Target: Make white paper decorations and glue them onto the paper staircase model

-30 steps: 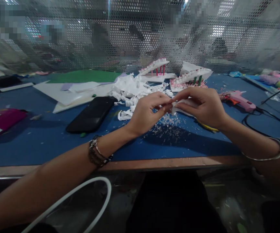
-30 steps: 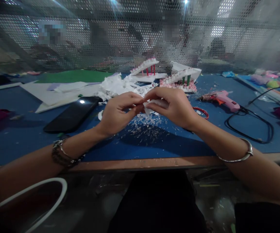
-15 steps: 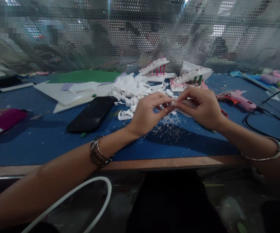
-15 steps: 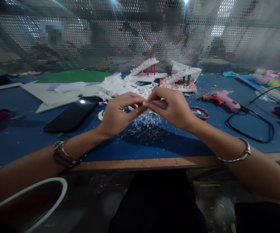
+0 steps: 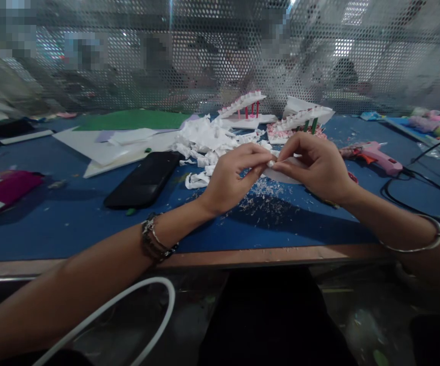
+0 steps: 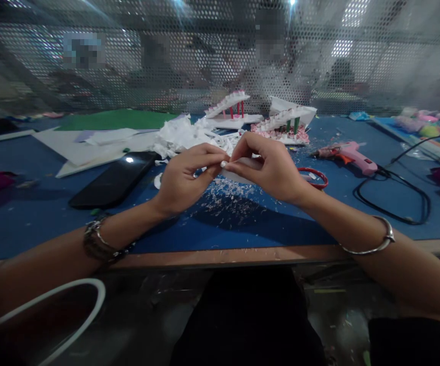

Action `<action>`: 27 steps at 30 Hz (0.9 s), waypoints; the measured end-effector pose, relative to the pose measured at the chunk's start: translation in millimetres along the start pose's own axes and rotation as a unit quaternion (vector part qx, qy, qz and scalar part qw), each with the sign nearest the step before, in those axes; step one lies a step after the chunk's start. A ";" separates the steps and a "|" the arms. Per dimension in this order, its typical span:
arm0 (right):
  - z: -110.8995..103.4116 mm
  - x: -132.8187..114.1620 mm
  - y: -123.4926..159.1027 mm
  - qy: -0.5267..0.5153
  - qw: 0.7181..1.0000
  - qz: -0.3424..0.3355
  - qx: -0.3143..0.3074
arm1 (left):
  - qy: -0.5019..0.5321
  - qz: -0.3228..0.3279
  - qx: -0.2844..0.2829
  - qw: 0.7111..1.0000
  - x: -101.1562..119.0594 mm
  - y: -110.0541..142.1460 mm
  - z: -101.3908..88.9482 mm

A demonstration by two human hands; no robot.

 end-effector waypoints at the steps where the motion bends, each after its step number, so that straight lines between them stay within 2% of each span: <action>1: 0.4 -0.7 0.3 0.001 1.000 -0.003 0.002 | 0.006 -0.009 -0.002 1.000 -0.5 0.1 -0.1; 8: 1.1 -3.3 0.6 -0.012 1.000 -0.009 0.026 | 0.044 -0.107 0.005 0.993 -2.5 2.8 1.2; 11: 1.6 -2.1 0.6 -0.028 0.999 -0.006 0.030 | 0.054 -0.123 0.009 0.991 -2.4 5.0 2.8; 15: 1.3 -2.0 0.1 -0.001 0.999 -0.003 0.040 | 0.037 -0.093 0.016 0.995 -3.4 4.8 1.7; 23: 0.8 -0.4 -1.8 -0.017 1.000 0.016 0.002 | 0.036 -0.009 -0.027 0.999 -6.1 1.3 -0.7; 27: 0.1 -1.9 -1.7 -0.030 0.999 0.015 -0.006 | 0.070 -0.016 -0.019 0.997 -6.3 0.8 -0.2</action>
Point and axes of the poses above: each hand's wrist, its own y-axis away from the middle knuckle, its own z-axis out of the palm, x = y × z, the point moved 3 cm from there along -y, towards the middle knuckle, and after that the axes turned 14 degrees about x, right-handed, at the moved point
